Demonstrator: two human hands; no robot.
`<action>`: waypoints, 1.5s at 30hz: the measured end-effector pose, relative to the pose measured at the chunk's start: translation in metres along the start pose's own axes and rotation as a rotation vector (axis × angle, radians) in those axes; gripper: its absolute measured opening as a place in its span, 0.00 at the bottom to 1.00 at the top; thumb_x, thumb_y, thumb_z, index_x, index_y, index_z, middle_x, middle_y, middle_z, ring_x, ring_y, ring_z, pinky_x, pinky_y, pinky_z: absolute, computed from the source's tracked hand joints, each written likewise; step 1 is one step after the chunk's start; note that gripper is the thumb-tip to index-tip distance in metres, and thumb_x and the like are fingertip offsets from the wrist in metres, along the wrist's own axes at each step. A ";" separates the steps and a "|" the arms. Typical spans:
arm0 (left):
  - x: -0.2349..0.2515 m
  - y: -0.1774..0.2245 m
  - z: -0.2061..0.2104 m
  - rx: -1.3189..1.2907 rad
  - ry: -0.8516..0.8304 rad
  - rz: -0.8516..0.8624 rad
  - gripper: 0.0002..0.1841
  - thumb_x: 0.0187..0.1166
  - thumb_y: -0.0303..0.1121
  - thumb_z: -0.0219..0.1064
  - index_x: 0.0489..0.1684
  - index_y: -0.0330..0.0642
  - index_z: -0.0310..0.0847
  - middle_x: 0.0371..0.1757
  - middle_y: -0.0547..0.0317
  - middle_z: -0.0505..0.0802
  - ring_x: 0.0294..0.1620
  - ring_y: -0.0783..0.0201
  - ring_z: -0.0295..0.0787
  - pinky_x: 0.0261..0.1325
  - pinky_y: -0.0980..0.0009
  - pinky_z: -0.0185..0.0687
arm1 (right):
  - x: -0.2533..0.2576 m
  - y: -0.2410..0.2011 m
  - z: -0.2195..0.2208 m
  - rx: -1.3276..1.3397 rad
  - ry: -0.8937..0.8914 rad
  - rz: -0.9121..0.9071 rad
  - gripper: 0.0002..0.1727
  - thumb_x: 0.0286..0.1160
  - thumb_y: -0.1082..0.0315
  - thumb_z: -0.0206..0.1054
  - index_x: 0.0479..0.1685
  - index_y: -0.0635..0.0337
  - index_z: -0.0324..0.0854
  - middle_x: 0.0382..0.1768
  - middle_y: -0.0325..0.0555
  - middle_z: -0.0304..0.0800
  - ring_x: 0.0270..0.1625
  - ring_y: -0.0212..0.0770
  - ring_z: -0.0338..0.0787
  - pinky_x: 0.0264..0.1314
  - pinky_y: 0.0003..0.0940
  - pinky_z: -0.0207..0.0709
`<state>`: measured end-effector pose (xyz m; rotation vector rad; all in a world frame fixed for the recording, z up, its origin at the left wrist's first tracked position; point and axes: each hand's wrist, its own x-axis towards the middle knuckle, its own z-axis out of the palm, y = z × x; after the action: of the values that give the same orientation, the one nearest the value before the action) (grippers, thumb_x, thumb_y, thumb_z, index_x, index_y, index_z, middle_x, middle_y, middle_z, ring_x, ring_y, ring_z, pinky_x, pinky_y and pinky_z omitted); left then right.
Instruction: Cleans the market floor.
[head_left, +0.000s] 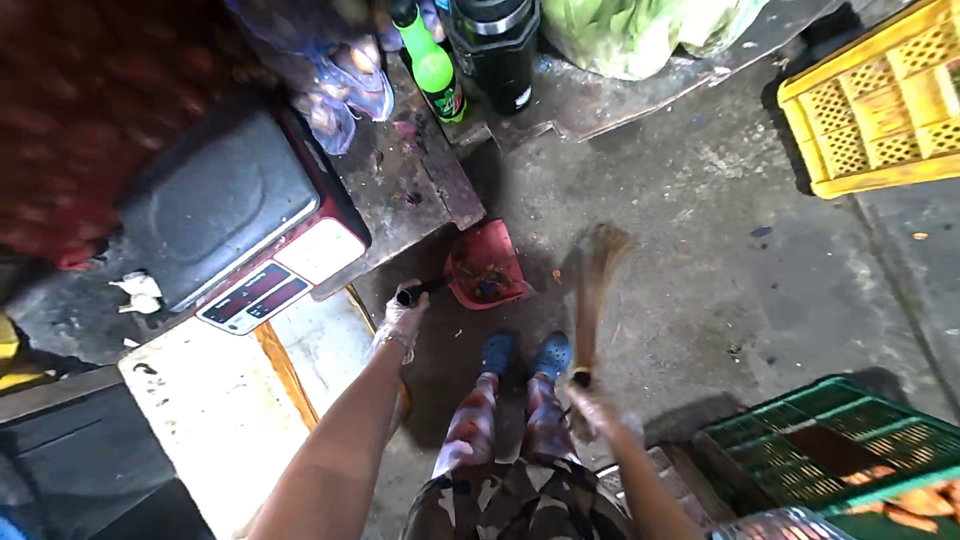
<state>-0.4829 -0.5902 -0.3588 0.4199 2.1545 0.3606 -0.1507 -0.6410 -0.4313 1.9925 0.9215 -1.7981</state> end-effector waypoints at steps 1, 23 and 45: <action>0.002 -0.002 -0.002 0.024 -0.016 -0.013 0.23 0.88 0.25 0.61 0.80 0.29 0.67 0.73 0.33 0.82 0.72 0.52 0.81 0.77 0.61 0.72 | -0.015 0.002 0.018 -0.022 -0.060 0.006 0.47 0.81 0.60 0.70 0.95 0.59 0.45 0.70 0.72 0.80 0.70 0.63 0.84 0.75 0.59 0.75; 0.067 -0.033 -0.038 0.436 -0.208 -0.015 0.25 0.89 0.42 0.63 0.85 0.53 0.70 0.77 0.40 0.82 0.76 0.43 0.80 0.78 0.43 0.70 | -0.110 0.027 0.098 0.266 -0.115 -0.037 0.59 0.65 0.56 0.77 0.96 0.58 0.41 0.80 0.67 0.72 0.79 0.58 0.78 0.80 0.57 0.72; -0.016 0.034 -0.009 0.106 -0.097 0.107 0.23 0.89 0.25 0.59 0.82 0.27 0.65 0.77 0.29 0.78 0.75 0.48 0.77 0.79 0.60 0.68 | -0.065 0.091 -0.046 0.541 0.391 0.080 0.50 0.79 0.66 0.67 0.97 0.40 0.35 0.64 0.65 0.81 0.45 0.54 0.89 0.44 0.56 0.85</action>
<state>-0.4760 -0.5679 -0.3281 0.6022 2.0675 0.2802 -0.0577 -0.6970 -0.3785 2.7398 0.4585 -1.7778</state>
